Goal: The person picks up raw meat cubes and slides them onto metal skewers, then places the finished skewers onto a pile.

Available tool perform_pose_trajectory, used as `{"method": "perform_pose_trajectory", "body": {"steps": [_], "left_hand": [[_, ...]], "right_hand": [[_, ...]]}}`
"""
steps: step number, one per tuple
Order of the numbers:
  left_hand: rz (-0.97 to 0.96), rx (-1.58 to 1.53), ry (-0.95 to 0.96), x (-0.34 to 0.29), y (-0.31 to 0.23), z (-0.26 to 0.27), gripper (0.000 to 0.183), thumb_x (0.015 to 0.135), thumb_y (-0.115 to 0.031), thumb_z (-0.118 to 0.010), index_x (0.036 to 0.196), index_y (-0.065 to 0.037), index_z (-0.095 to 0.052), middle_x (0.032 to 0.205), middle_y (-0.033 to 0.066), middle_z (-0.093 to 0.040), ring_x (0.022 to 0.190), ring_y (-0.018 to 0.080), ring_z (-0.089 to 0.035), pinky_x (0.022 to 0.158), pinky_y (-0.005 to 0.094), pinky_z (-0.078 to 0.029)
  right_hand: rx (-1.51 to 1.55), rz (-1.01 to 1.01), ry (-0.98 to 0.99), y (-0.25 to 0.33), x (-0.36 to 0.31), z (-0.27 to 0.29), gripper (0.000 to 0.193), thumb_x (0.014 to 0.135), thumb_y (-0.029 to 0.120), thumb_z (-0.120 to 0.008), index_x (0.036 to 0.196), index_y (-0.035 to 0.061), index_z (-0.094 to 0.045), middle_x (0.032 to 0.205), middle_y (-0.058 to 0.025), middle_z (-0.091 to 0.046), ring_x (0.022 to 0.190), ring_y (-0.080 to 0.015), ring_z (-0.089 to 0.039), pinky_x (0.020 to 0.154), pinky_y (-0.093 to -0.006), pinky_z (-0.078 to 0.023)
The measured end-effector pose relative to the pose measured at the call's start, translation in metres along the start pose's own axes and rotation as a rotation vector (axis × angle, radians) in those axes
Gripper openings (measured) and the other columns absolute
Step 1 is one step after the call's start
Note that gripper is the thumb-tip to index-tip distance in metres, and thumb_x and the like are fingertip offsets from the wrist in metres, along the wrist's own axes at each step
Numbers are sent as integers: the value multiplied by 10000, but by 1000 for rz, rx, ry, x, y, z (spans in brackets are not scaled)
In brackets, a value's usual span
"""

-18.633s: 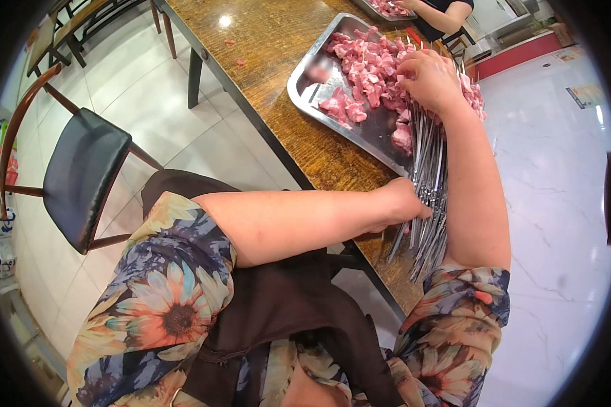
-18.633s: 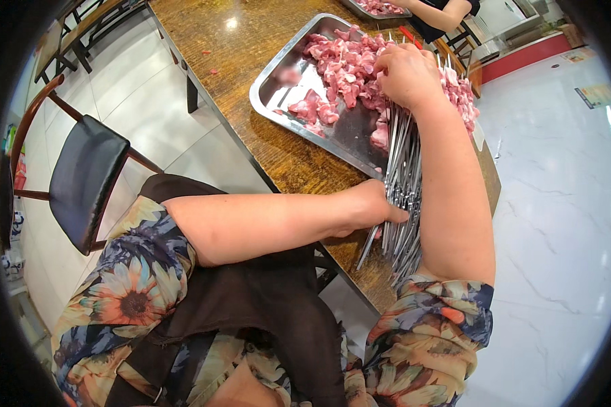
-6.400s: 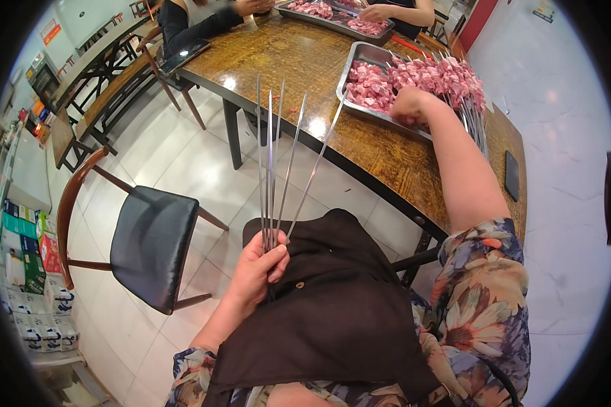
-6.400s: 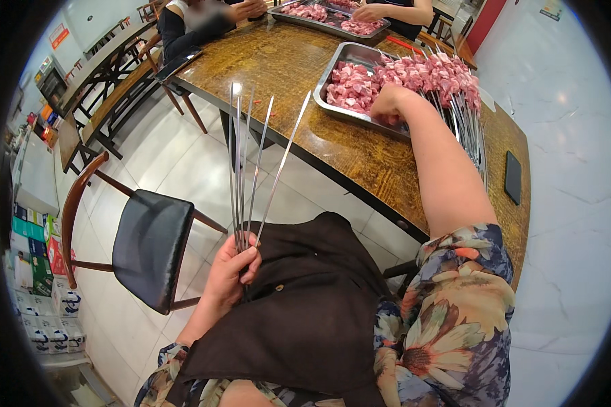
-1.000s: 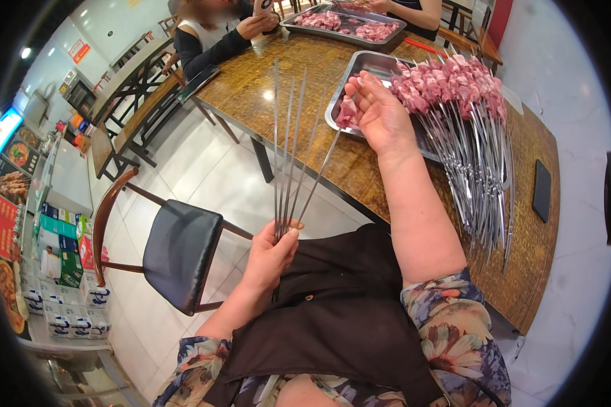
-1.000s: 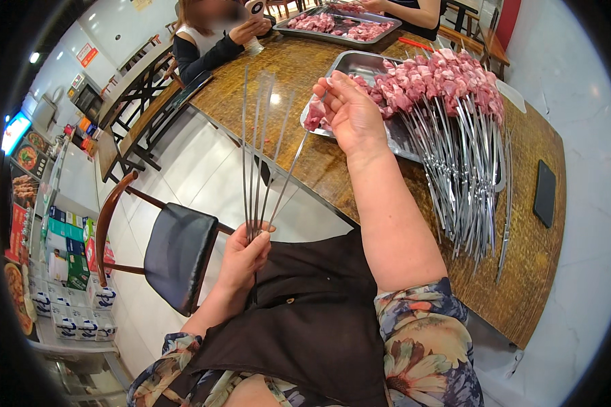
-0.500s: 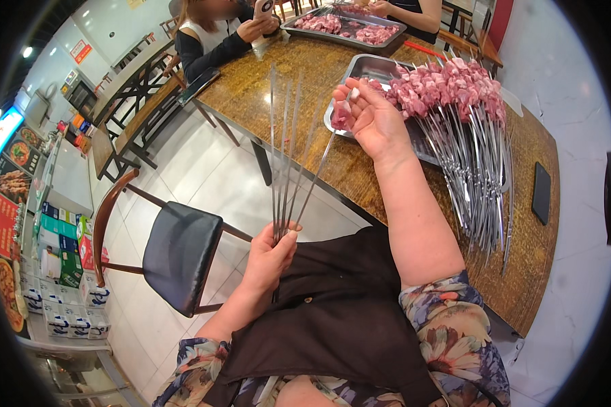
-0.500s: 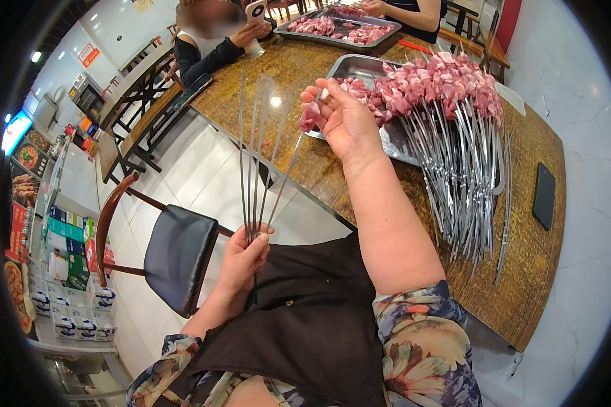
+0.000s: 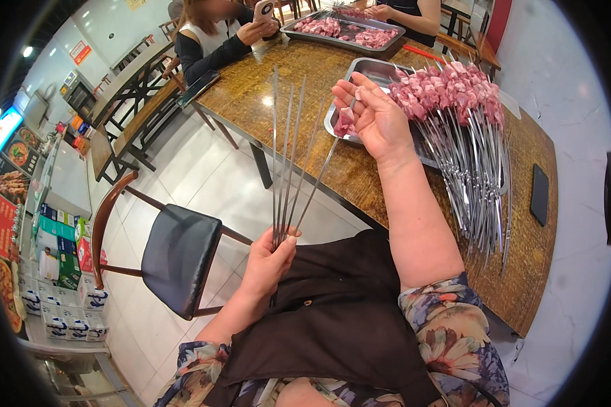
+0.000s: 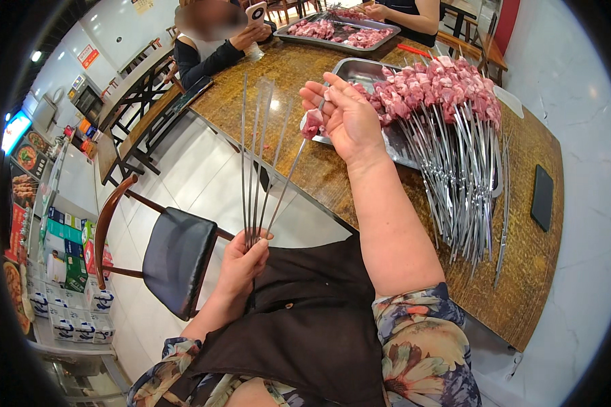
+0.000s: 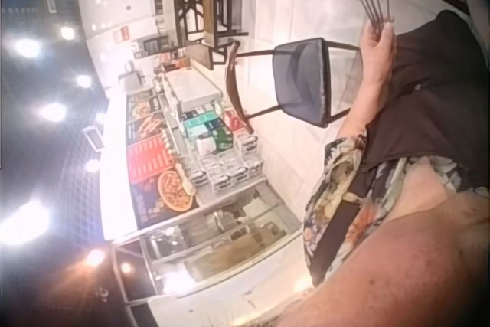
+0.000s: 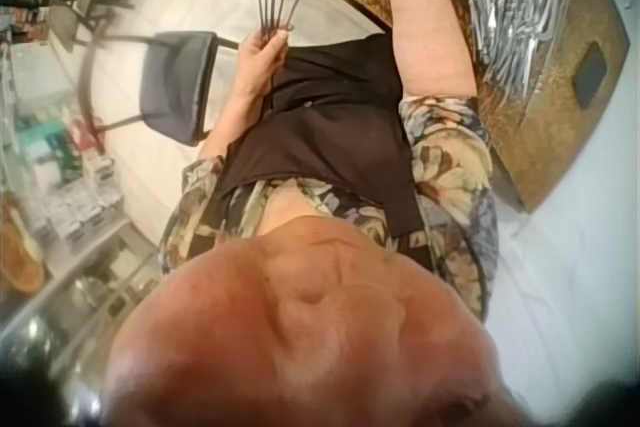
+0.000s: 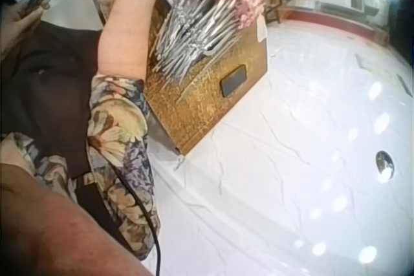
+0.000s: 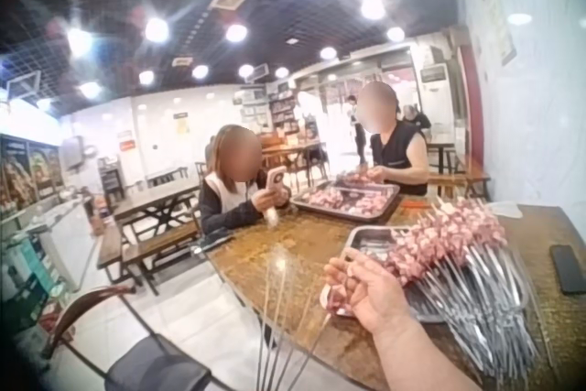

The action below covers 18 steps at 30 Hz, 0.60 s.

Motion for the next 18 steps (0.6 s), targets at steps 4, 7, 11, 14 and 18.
{"method": "perform_pose_trajectory", "body": {"steps": [4, 7, 11, 14, 18], "left_hand": [[-29, 36, -7, -1, 2, 1, 140, 905, -132, -550, 1020, -54, -559, 591, -57, -427, 442, 7, -302, 388, 166, -208], [-18, 44, -7, -1, 2, 2, 137, 905, -133, -551, 1018, -56, -562, 591, -57, -430, 442, 6, -302, 387, 166, -209], [-21, 50, -8, 0, 3, 1, 138, 904, -134, -554, 1017, -55, -559, 590, -56, -432, 442, 6, -306, 387, 165, -209], [-23, 27, -8, 0, 3, 0, 143, 901, -130, -554, 1016, -44, -555, 587, -47, -435, 439, 11, -309, 385, 166, -209], [-20, 12, -7, 1, 4, -1, 155, 897, -123, -552, 1017, -26, -551, 581, -30, -438, 432, 22, -315, 382, 170, -211]], "right_hand": [[-18, -3, -1, 1, -1, 1, 334, 922, 35, -394, 1247, -39, -364, 1086, -225, -554, 967, -285, -598, 843, -384, -515], [-48, 0, 4, 3, -2, 1, 283, 923, 47, -407, 1195, -30, -417, 1037, -206, -583, 916, -262, -616, 810, -377, -527], [-54, -17, -10, 1, -3, -1, 229, 925, 66, -425, 1125, -32, -478, 981, -190, -607, 875, -247, -629, 790, -370, -534], [-26, -32, -30, -3, -4, -2, 213, 928, 82, -434, 1092, -41, -492, 958, -185, -614, 860, -248, -635, 775, -367, -540], [-31, -59, -61, -7, -6, -4, 206, 939, 116, -433, 1051, -44, -501, 920, -175, -623, 834, -252, -641, 749, -366, -551]]}}
Point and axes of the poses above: each hand's wrist, its own x-axis towards the middle knuckle, its own z-axis out of the back of the hand, y = z × x, the point moved 2 cm from there along x, towards the middle knuckle
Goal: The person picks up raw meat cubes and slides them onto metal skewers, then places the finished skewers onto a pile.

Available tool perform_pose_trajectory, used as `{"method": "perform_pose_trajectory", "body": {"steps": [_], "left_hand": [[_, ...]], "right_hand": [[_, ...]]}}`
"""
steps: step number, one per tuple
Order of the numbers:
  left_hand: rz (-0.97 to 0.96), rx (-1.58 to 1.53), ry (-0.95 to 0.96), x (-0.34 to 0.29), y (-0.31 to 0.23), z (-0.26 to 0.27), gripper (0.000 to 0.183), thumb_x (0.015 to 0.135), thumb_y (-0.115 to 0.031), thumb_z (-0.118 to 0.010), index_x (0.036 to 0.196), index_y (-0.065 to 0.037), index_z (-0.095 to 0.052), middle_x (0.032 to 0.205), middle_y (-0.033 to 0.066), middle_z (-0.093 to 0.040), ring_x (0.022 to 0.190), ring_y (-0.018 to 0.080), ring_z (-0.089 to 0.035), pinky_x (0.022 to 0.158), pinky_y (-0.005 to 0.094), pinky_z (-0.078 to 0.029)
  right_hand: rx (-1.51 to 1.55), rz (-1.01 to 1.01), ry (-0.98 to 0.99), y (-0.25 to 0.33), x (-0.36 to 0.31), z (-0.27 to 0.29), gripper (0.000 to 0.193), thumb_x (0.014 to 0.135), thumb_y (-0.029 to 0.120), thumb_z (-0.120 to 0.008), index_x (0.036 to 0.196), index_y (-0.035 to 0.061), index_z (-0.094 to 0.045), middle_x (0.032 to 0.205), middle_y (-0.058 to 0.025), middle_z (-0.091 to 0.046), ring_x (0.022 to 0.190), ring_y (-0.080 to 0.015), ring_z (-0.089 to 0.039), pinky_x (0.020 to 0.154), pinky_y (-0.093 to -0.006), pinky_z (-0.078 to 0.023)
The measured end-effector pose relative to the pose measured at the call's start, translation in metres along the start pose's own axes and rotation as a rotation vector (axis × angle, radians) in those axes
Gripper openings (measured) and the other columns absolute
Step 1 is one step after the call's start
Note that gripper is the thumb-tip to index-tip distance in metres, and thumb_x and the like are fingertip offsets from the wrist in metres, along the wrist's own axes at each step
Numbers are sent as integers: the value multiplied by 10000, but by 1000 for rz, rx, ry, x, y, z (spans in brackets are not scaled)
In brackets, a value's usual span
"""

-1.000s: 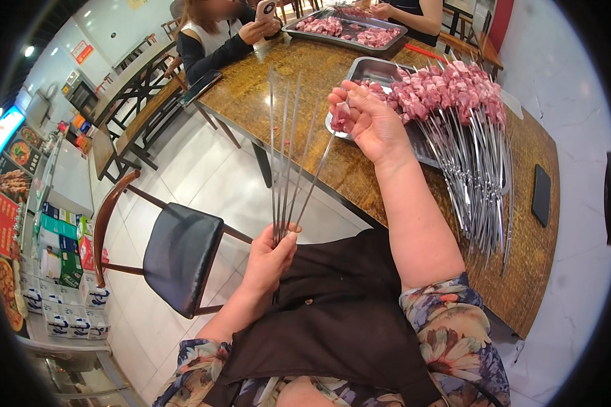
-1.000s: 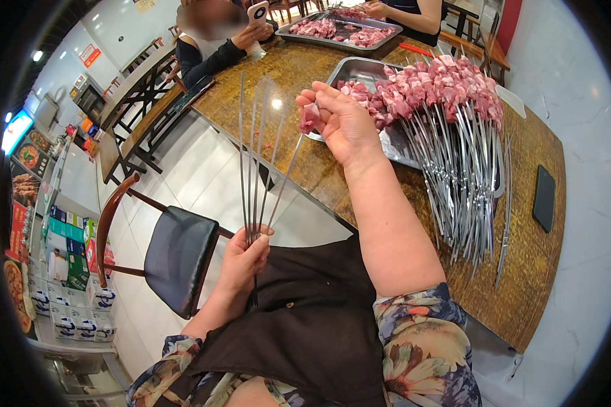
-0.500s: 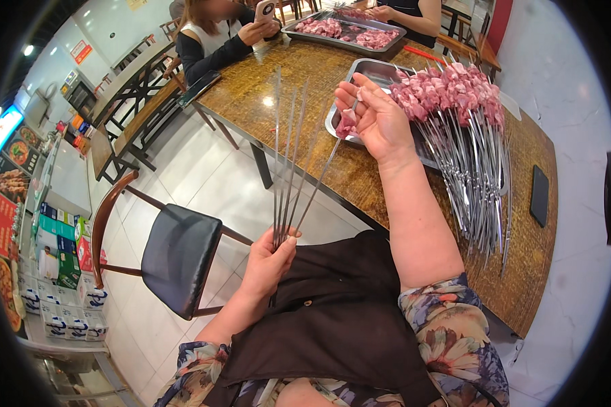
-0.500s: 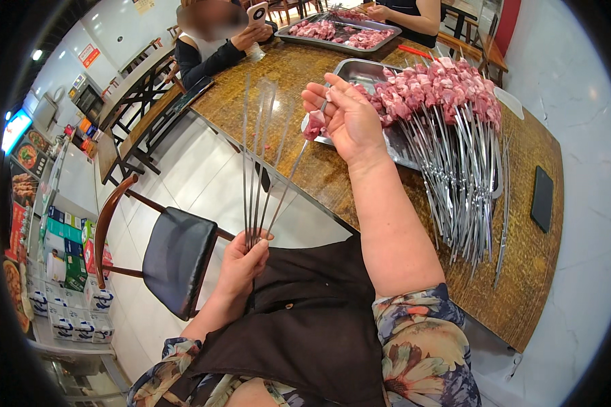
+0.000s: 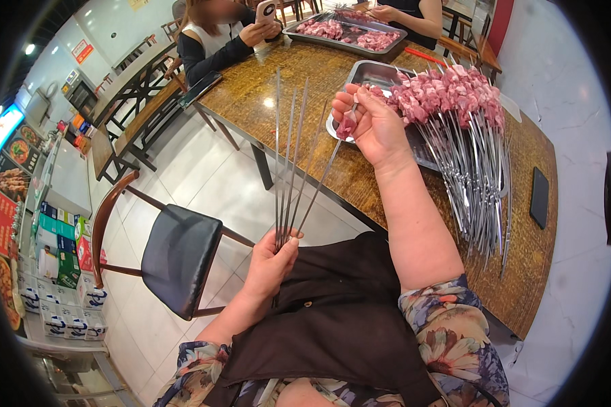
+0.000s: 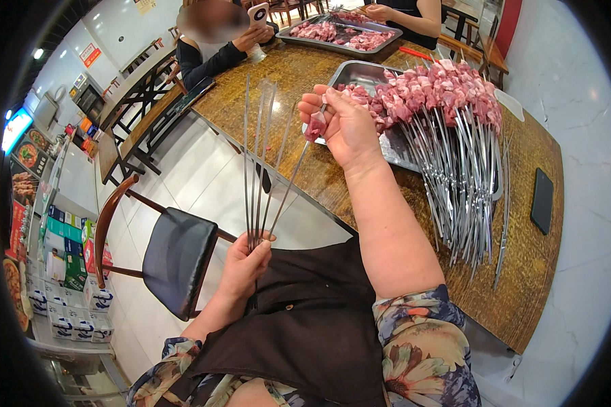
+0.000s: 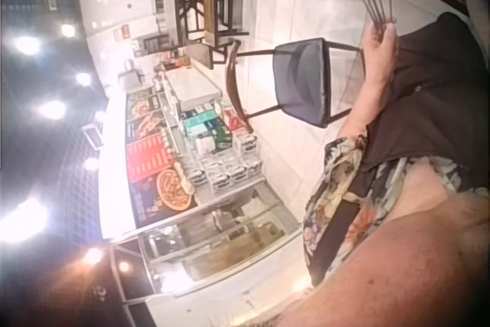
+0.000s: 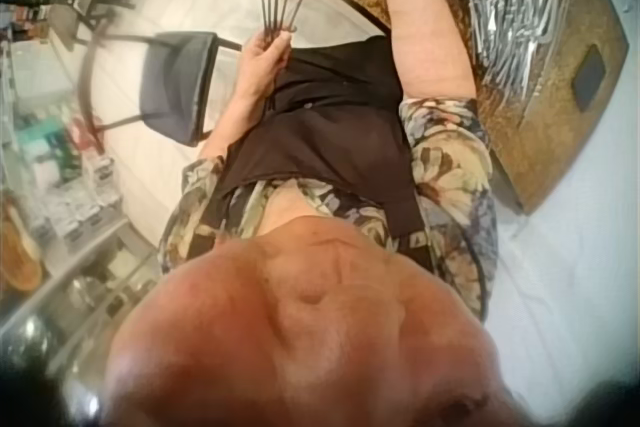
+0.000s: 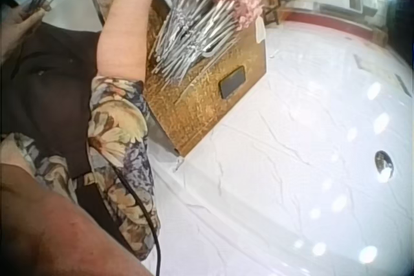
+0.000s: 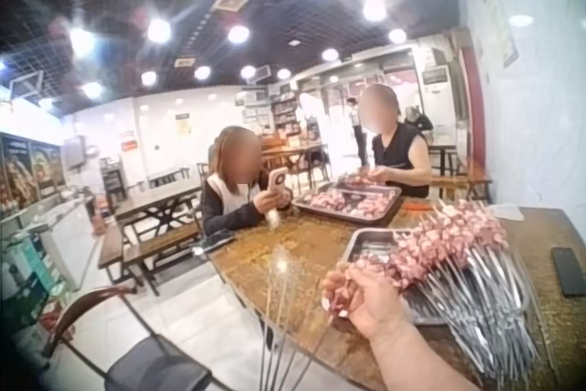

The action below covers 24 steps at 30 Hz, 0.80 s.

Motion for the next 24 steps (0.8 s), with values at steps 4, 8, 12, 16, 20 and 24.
{"method": "perform_pose_trajectory", "body": {"steps": [4, 8, 12, 16, 20, 24], "left_hand": [[16, -26, 19, 0, -1, 0, 158, 898, -124, -550, 1024, -29, -547, 581, -28, -437, 431, 23, -316, 381, 169, -214], [13, -34, 32, -1, -1, -1, 161, 899, -126, -550, 1028, -30, -539, 586, -24, -439, 432, 24, -317, 380, 168, -216], [8, -42, 37, 1, -1, -3, 163, 898, -130, -553, 1027, -32, -536, 591, -23, -437, 436, 25, -320, 381, 168, -217], [12, -44, 19, 2, 0, -5, 160, 897, -128, -553, 1025, -34, -535, 596, -23, -440, 439, 25, -323, 382, 169, -222], [2, -71, 24, 4, -4, -8, 157, 896, -126, -550, 1024, -36, -535, 603, -20, -448, 440, 28, -327, 384, 170, -227], [-12, -67, 8, 6, -11, -11, 161, 893, -132, -555, 1022, -38, -536, 607, -16, -452, 443, 30, -330, 387, 173, -229]], "right_hand": [[-39, -26, 8, -3, -2, -4, 228, 955, 176, -421, 1009, -26, -511, 880, -162, -628, 790, -248, -646, 720, -356, -552], [-96, -13, 13, -4, -3, -6, 255, 961, 219, -418, 984, -16, -514, 859, -154, -626, 762, -244, -646, 703, -346, -548], [-116, 11, 32, -7, -2, -5, 257, 959, 229, -427, 973, -12, -514, 847, -150, -623, 759, -246, -645, 705, -344, -545], [-103, 22, 16, -7, -3, -6, 254, 959, 226, -429, 973, -12, -516, 849, -154, -623, 768, -251, -644, 720, -348, -543], [-129, -7, 52, -14, -5, -8, 276, 959, 248, -435, 962, -14, -522, 847, -155, -624, 781, -259, -642, 740, -361, -540], [-126, -37, 73, -8, -6, -12, 326, 956, 296, -441, 1013, -20, -498, 910, -170, -611, 820, -266, -635, 752, -371, -534]]}}
Point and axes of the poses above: each hand's wrist, its own x-axis towards the middle knuckle, its own z-axis out of the back of the hand, y = z × x, the point moved 2 cm from there along x, towards the middle knuckle
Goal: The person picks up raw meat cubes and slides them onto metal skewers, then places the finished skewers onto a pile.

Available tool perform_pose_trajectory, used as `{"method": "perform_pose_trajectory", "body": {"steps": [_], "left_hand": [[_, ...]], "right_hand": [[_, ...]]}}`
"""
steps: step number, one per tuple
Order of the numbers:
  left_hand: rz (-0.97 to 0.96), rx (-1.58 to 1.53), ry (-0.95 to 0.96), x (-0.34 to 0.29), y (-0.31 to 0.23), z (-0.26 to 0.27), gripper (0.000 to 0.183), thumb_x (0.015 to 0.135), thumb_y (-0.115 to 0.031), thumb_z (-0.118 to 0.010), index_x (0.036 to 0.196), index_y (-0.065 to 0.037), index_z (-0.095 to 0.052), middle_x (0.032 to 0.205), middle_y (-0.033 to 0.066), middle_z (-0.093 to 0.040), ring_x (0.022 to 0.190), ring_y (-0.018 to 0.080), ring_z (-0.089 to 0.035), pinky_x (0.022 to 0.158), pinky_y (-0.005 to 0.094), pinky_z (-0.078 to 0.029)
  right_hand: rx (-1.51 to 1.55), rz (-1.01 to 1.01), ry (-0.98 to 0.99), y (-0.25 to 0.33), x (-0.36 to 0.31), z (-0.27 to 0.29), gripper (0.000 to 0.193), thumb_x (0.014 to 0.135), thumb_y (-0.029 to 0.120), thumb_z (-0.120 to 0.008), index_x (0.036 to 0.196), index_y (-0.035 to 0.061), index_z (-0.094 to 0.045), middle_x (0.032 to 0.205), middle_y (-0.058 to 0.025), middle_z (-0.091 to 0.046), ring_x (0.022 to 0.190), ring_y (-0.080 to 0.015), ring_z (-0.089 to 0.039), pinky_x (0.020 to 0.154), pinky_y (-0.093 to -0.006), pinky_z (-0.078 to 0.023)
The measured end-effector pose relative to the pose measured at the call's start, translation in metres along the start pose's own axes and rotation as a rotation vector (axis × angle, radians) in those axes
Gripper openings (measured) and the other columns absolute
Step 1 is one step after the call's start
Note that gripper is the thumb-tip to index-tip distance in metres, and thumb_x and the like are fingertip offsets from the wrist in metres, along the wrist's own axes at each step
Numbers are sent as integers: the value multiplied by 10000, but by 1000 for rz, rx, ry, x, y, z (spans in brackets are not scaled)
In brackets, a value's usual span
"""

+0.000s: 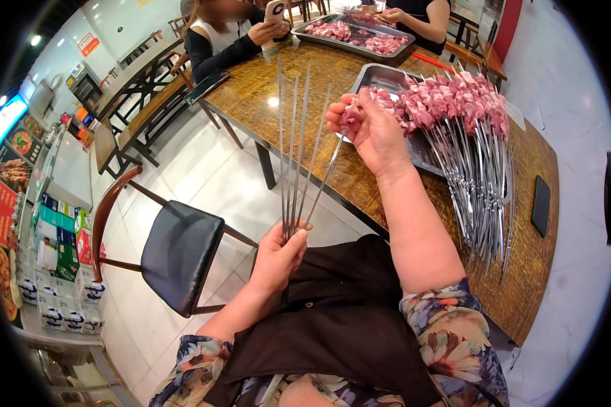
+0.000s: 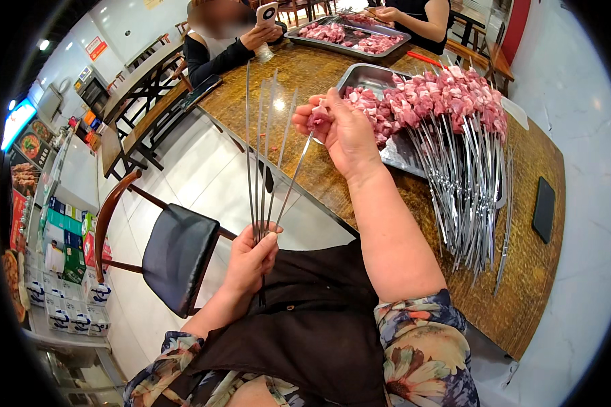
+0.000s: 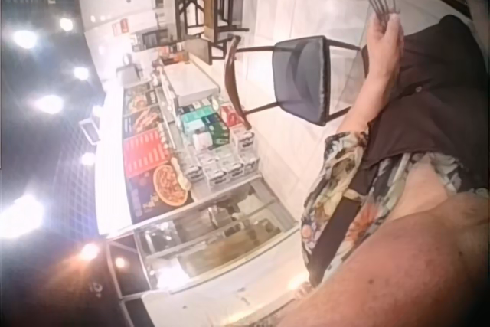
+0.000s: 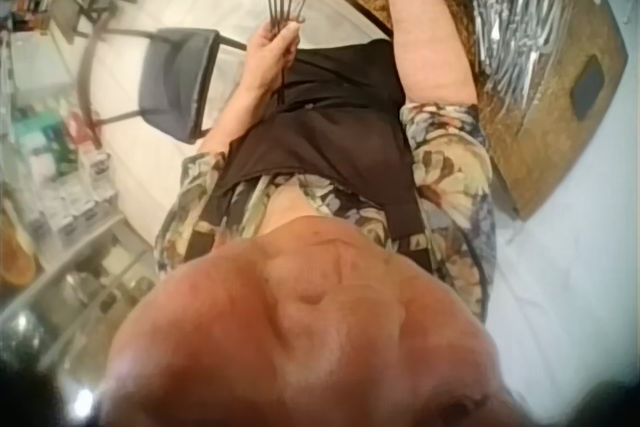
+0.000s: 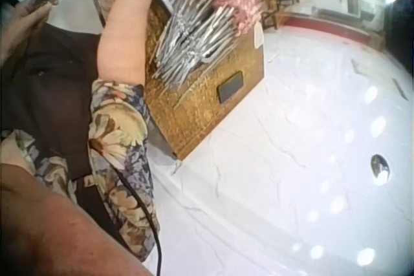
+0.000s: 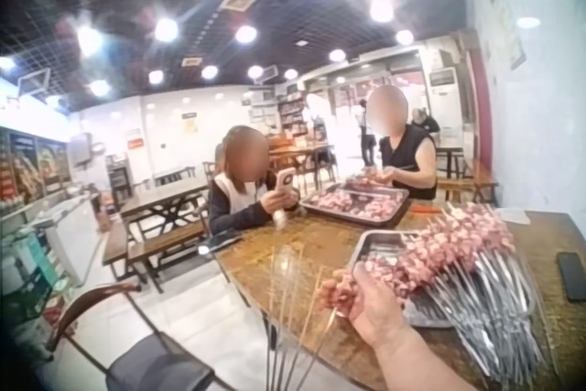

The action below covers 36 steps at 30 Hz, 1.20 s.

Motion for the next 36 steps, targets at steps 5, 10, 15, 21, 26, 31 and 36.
{"method": "perform_pose_trajectory", "body": {"steps": [5, 10, 15, 21, 26, 31, 36], "left_hand": [[10, 17, 19, -3, 4, 8, 164, 884, -141, -568, 1013, -43, -541, 608, -16, -453, 445, 31, -332, 389, 176, -233], [35, 12, -5, -7, 9, 14, 148, 902, -128, -546, 1021, -39, -553, 592, -31, -452, 441, 19, -330, 391, 166, -228], [2, 31, -29, -7, 0, 13, 154, 892, -132, -554, 1015, -42, -546, 597, -22, -449, 438, 28, -327, 390, 174, -228], [-42, 7, -11, -3, -6, 17, 158, 897, -120, -550, 1027, -31, -547, 603, -19, -460, 442, 28, -341, 389, 172, -233], [-38, 3, 4, -3, -2, 17, 164, 901, -117, -546, 1036, -24, -547, 606, -17, -466, 446, 26, -350, 387, 170, -234], [-41, -1, -10, -1, -3, 18, 162, 902, -121, -546, 1034, -27, -546, 606, -14, -467, 437, 24, -340, 383, 171, -230], [-33, 4, -7, -3, -3, 20, 156, 900, -117, -548, 1029, -30, -546, 602, -16, -461, 429, 22, -327, 382, 168, -225]], "right_hand": [[93, 44, -13, 4, 8, 11, 361, 961, 259, -419, 1168, -34, -384, 1067, -242, -546, 911, -286, -612, 741, -367, -532], [140, 56, -22, 12, 9, 18, 309, 954, 179, -407, 1174, -37, -384, 1073, -239, -547, 968, -289, -595, 767, -351, -526], [-27, 62, -133, 10, 14, 24, 308, 944, 233, -455, 1066, -49, -482, 1040, -228, -569, 911, -273, -614, 745, -340, -536], [-86, -382, 89, 10, 2, 14, 393, 952, 319, -438, 1089, -37, -531, 992, -169, -621, 931, -239, -620, 767, -344, -533], [17, -267, 103, 5, 2, 10, 352, 930, 278, -480, 1105, -25, -522, 989, -144, -630, 942, -241, -628, 793, -350, -528], [86, -334, 113, 8, 2, 10, 245, 904, 133, -497, 1090, -25, -516, 1011, -143, -619, 955, -249, -624, 828, -362, -525], [13, -156, 32, 10, 2, 11, 195, 879, 39, -499, 1064, -18, -526, 988, -134, -625, 945, -238, -629, 838, -360, -524]]}}
Point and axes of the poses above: each hand's wrist, its own x-axis towards the middle knuckle, its own z-axis out of the back of the hand, y = z × x, the point moved 2 cm from there along x, towards the middle knuckle
